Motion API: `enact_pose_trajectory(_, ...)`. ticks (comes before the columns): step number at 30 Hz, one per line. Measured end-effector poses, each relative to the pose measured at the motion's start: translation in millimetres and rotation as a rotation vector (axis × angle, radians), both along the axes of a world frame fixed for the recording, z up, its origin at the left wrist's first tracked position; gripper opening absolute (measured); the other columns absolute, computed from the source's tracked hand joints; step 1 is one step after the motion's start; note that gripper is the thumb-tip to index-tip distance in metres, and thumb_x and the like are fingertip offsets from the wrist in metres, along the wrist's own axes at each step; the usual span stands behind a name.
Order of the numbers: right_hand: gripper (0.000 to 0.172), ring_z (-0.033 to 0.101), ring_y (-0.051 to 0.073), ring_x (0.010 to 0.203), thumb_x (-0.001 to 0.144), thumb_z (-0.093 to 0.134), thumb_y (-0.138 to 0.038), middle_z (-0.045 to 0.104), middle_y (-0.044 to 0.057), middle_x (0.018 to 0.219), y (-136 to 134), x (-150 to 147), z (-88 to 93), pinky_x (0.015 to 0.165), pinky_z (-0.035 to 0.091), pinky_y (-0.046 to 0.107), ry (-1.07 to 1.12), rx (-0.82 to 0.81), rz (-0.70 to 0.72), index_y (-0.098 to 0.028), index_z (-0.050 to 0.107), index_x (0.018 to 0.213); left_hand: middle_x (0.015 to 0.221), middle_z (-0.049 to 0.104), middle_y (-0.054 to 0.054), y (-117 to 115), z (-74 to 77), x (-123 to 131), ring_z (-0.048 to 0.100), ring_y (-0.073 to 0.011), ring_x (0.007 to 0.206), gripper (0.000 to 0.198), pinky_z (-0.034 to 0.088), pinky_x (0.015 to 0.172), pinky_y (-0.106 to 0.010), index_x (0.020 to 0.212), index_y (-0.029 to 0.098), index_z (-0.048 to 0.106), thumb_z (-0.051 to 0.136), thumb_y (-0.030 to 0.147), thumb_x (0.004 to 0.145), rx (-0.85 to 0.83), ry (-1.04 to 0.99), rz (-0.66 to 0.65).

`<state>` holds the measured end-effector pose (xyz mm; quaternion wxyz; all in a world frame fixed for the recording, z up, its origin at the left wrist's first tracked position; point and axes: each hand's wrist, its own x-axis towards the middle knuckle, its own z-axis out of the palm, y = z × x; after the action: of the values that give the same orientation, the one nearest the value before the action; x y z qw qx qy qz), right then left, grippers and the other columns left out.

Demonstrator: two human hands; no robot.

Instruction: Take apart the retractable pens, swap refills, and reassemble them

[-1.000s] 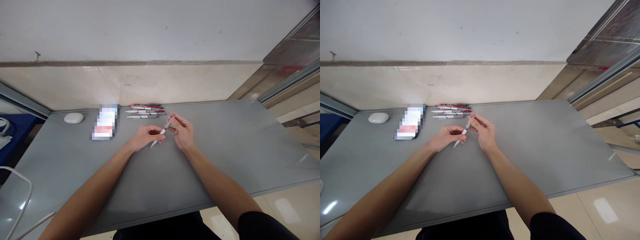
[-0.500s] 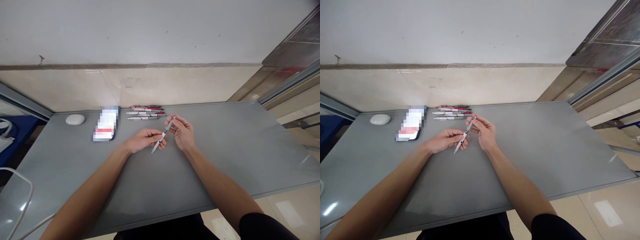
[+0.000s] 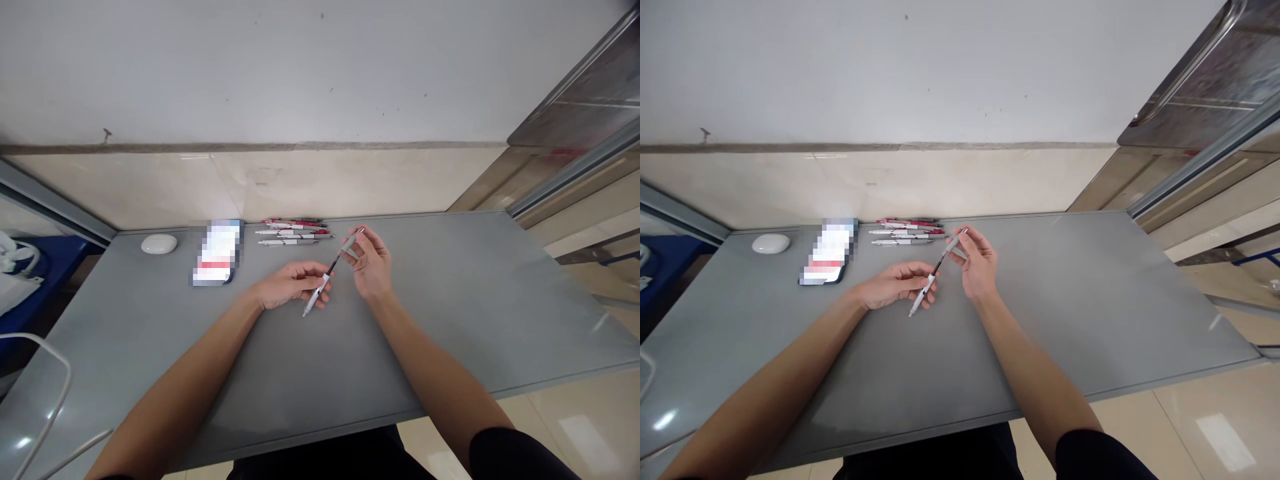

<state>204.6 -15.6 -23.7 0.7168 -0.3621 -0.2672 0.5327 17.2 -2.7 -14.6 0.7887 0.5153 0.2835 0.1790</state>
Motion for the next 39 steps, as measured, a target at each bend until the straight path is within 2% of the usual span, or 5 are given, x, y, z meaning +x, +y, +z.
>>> enact_pose_trajectory(7,0.021,0.066,0.011,0.086,0.074,0.072,-0.034,0.067,-0.005,0.103,7,16,1.9,0.071,0.058,0.025,0.054,-0.011,-0.050,-0.031,0.068,0.095,0.092,0.065,-0.006,0,6.6,-3,0.067,-0.0197,0.082,0.029,0.056,0.081,-0.042,0.107,0.017,0.063,0.069,0.029,0.081,0.006,-0.032,0.035)
enact_pose_trajectory(12,0.024,0.066,0.013,0.085,0.074,0.071,-0.038,0.067,-0.002,0.103,11,24,-1.2,0.072,0.059,0.030,-0.163,-0.050,-0.022,-0.029,0.069,0.096,0.091,0.064,-0.003,-3,7.6,-4,0.067,-0.0166,0.078,0.029,0.057,0.077,-0.036,0.108,0.020,0.063,0.070,0.028,0.080,0.013,-0.125,0.264)
enact_pose_trajectory(18,0.026,0.066,0.015,0.080,0.081,0.061,-0.042,0.070,0.001,0.100,22,28,-3.4,0.076,0.056,0.033,-0.962,0.046,0.076,-0.030,0.071,0.102,0.088,0.063,-0.002,-7,1.2,-1,0.066,-0.0141,0.076,0.028,0.057,0.080,-0.036,0.104,0.018,0.062,0.072,0.026,0.079,0.010,-0.206,0.475)
enact_pose_trajectory(26,0.032,0.064,0.017,0.100,0.094,0.039,-0.032,0.069,-0.004,0.115,44,23,-3.4,0.070,0.047,0.029,-1.980,0.258,0.152,-0.037,0.066,0.110,0.089,0.064,-0.002,-9,-10.3,-5,0.067,-0.0153,0.078,0.028,0.054,0.080,-0.034,0.105,0.020,0.061,0.070,0.028,0.080,0.054,-0.183,0.509)
enact_pose_trajectory(39,0.033,0.061,0.017,0.103,0.095,0.040,-0.030,0.071,-0.003,0.113,63,34,-13.4,0.065,0.042,0.028,-2.015,0.492,0.175,-0.034,0.070,0.107,0.091,0.064,-0.002,-8,-15.4,-6,0.064,-0.0132,0.078,0.028,0.050,0.076,-0.028,0.105,0.021,0.063,0.070,0.030,0.080,0.034,-0.174,0.495)
